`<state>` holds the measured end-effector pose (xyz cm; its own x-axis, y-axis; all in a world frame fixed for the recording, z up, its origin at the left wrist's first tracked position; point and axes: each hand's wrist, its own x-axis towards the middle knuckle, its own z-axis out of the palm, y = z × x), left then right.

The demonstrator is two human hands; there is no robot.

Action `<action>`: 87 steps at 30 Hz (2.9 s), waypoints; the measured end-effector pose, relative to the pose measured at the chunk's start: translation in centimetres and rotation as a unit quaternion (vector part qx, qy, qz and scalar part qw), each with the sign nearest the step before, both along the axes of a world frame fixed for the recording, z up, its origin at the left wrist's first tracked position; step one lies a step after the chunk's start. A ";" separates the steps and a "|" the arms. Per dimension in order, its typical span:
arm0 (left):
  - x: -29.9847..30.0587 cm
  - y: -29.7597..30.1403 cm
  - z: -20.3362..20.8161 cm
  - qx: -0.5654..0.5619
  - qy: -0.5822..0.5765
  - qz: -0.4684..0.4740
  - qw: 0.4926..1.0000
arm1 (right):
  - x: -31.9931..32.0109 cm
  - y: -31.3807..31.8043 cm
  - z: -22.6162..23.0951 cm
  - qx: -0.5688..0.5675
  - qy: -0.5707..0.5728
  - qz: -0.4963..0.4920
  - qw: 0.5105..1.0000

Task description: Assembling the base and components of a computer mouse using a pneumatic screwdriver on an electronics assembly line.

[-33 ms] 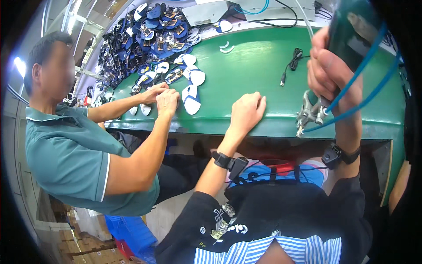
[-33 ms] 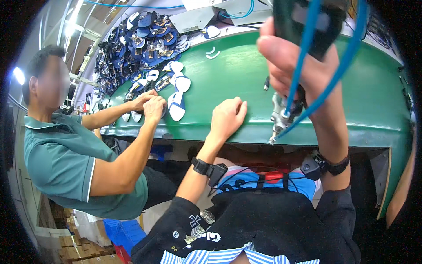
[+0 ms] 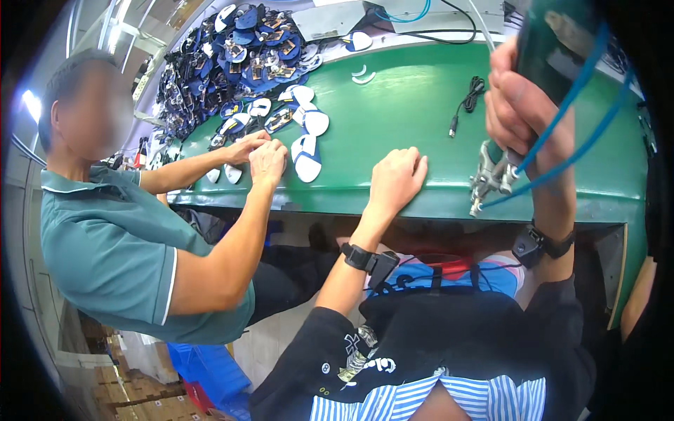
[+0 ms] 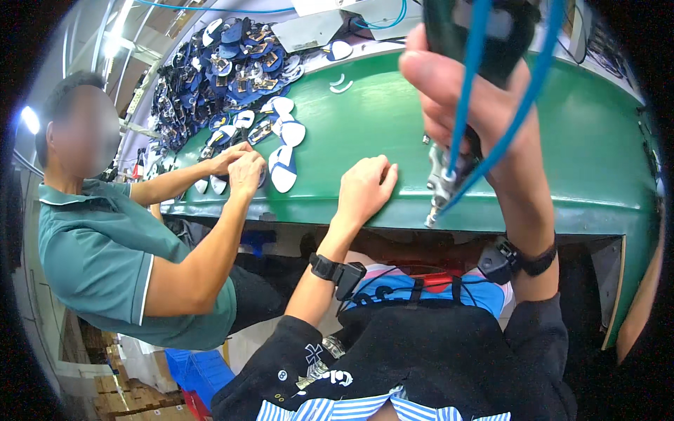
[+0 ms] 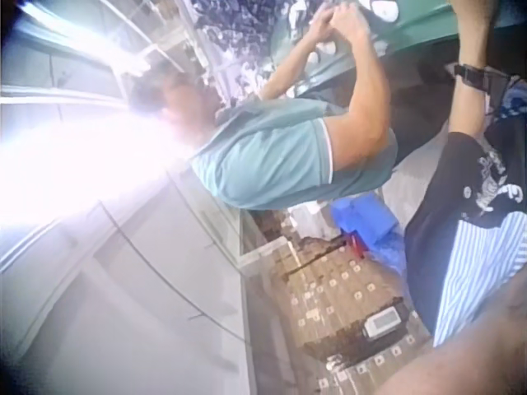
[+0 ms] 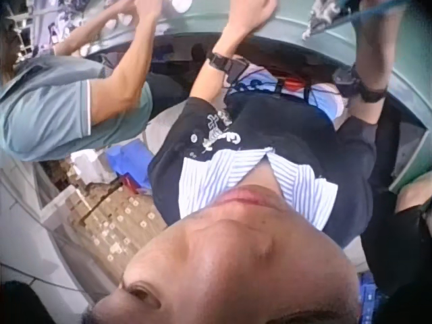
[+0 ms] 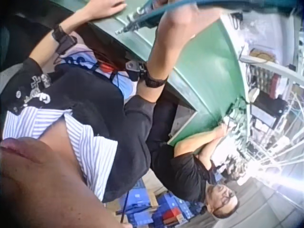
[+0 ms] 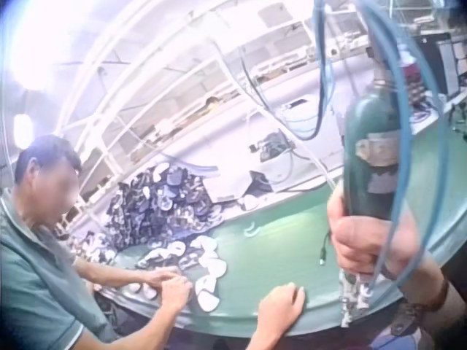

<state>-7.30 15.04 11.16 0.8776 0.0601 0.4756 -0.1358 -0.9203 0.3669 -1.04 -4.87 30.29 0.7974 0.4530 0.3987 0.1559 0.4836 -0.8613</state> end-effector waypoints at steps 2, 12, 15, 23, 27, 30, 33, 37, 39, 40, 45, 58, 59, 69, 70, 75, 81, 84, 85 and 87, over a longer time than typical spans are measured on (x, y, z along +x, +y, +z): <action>-0.2 -0.2 0.3 0.010 0.015 0.013 1.000 | 0.4 1.2 -0.2 -0.009 -0.014 -0.002 1.000; 1.0 2.1 0.4 0.019 -0.029 0.074 0.997 | 0.5 -0.1 -2.1 0.026 0.039 0.005 0.999; 3.5 6.9 2.8 0.098 -0.006 0.201 0.975 | 0.6 -1.9 -2.3 0.033 0.034 -0.003 0.999; 7.9 19.9 1.7 0.106 0.238 0.416 0.871 | -0.7 -3.2 -2.1 0.046 0.002 -0.004 0.999; 9.0 20.6 1.6 0.014 0.342 0.398 0.851 | -1.1 -3.9 -1.9 0.041 0.019 -0.027 0.999; 9.3 23.8 1.0 0.041 0.386 0.313 0.866 | -1.2 -4.6 -1.5 0.025 0.045 -0.036 0.998; 7.5 31.1 2.3 -0.112 0.320 0.305 0.890 | -1.7 -4.2 -0.3 0.030 0.033 -0.018 0.999; 9.2 30.8 8.5 -0.424 0.171 0.212 0.864 | -1.5 -5.3 -1.1 -0.016 0.014 -0.079 0.997; 7.9 33.4 12.3 -0.488 0.071 0.189 0.849 | -1.6 -5.5 -1.2 -0.010 0.006 -0.074 0.997; 7.7 33.2 13.7 -0.567 0.047 0.193 0.799 | -1.5 -5.6 -1.5 -0.015 0.011 -0.081 0.997; 2.8 36.6 16.0 -0.584 -0.150 0.133 0.786 | -1.7 -5.5 -1.3 -0.004 0.019 -0.065 0.998; 3.9 19.0 19.5 -0.677 -0.151 -0.169 0.700 | -1.2 -4.2 -1.8 0.041 -0.001 -0.039 0.998; 3.8 16.4 17.8 -0.732 -0.131 -0.214 0.634 | -1.3 -3.8 -1.7 0.034 -0.022 -0.056 0.998; -3.8 -3.3 2.4 -0.899 0.002 -0.308 0.312 | -1.0 -3.2 -1.7 0.034 -0.023 -0.048 0.998; -4.6 -3.7 1.1 -0.916 -0.003 -0.289 0.280 | -1.2 -2.7 -1.3 0.036 -0.014 -0.044 0.998; -6.3 -4.6 -2.1 -0.955 0.028 -0.265 0.133 | -1.8 -1.5 2.7 0.037 0.006 0.042 0.998; -6.1 -5.1 -1.1 -0.957 0.062 -0.226 0.173 | -1.9 1.9 5.4 0.054 -0.090 -0.050 0.993; -6.3 -5.3 -0.8 -0.956 0.055 -0.238 0.163 | -1.5 3.1 4.5 0.065 -0.110 -0.051 0.991; -6.2 -5.5 -0.7 -0.957 0.050 -0.245 0.149 | -1.5 3.4 4.0 0.066 -0.101 -0.060 0.991; -6.2 -5.4 -0.4 -0.958 0.048 -0.239 0.154 | -1.7 3.6 3.2 0.052 -0.078 -0.057 0.994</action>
